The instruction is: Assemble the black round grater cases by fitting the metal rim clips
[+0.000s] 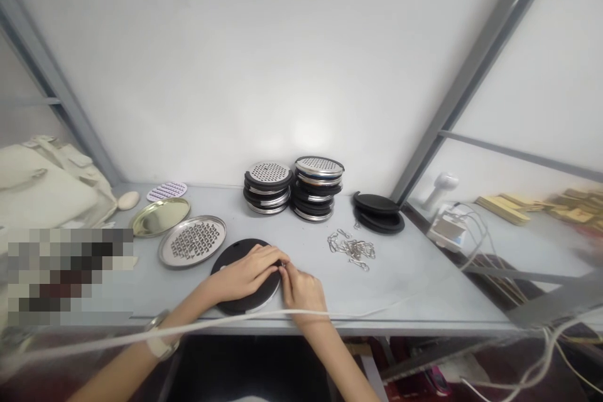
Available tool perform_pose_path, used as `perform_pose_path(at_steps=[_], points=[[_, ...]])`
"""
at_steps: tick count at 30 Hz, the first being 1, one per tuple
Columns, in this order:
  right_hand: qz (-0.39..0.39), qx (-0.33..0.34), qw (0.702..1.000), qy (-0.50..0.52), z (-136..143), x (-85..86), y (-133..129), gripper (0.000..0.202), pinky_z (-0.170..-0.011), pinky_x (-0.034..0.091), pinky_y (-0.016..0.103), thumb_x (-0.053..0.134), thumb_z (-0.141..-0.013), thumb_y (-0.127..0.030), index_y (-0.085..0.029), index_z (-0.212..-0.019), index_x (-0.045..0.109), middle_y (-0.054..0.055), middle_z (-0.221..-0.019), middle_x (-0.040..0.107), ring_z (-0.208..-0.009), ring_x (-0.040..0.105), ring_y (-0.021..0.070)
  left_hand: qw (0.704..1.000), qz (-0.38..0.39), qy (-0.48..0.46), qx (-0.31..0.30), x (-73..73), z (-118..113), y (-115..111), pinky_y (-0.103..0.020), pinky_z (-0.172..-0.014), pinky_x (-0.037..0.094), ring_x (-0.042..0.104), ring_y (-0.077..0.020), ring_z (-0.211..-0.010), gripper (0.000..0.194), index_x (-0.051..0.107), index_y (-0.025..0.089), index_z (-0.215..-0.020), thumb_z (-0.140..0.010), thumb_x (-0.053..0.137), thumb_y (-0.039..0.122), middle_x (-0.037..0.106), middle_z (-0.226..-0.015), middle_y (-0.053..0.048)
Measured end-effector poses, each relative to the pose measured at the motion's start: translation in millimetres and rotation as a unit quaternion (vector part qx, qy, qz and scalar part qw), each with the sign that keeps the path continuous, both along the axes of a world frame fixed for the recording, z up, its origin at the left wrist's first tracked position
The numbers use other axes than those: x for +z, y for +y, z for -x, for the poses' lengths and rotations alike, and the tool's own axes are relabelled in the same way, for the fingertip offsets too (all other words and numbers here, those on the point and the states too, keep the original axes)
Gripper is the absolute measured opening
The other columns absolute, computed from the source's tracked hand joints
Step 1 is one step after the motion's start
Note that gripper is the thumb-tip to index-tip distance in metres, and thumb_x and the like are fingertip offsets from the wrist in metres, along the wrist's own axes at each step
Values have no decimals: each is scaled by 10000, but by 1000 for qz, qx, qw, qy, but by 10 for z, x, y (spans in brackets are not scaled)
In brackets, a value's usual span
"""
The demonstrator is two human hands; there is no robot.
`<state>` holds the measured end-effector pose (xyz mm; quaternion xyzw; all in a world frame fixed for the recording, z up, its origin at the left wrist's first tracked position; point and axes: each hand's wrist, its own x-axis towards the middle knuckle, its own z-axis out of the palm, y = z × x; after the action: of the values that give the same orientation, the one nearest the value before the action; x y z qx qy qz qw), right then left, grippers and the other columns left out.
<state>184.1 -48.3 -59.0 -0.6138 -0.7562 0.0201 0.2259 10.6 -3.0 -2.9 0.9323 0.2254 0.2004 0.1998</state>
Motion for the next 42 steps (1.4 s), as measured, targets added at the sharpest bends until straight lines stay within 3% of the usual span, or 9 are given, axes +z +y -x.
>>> perform_pose_path(at_steps=[42], points=[[-16, 2, 1000, -7, -2, -17, 9, 395, -495, 327, 261, 273, -989, -282, -145, -974, 644, 72, -706, 728, -570, 687, 192, 1000, 3, 6, -2, -1, 5, 5, -350, -953, 362, 534, -191, -1033, 251, 500, 214, -1127, -973, 325, 122, 588, -1090, -57]])
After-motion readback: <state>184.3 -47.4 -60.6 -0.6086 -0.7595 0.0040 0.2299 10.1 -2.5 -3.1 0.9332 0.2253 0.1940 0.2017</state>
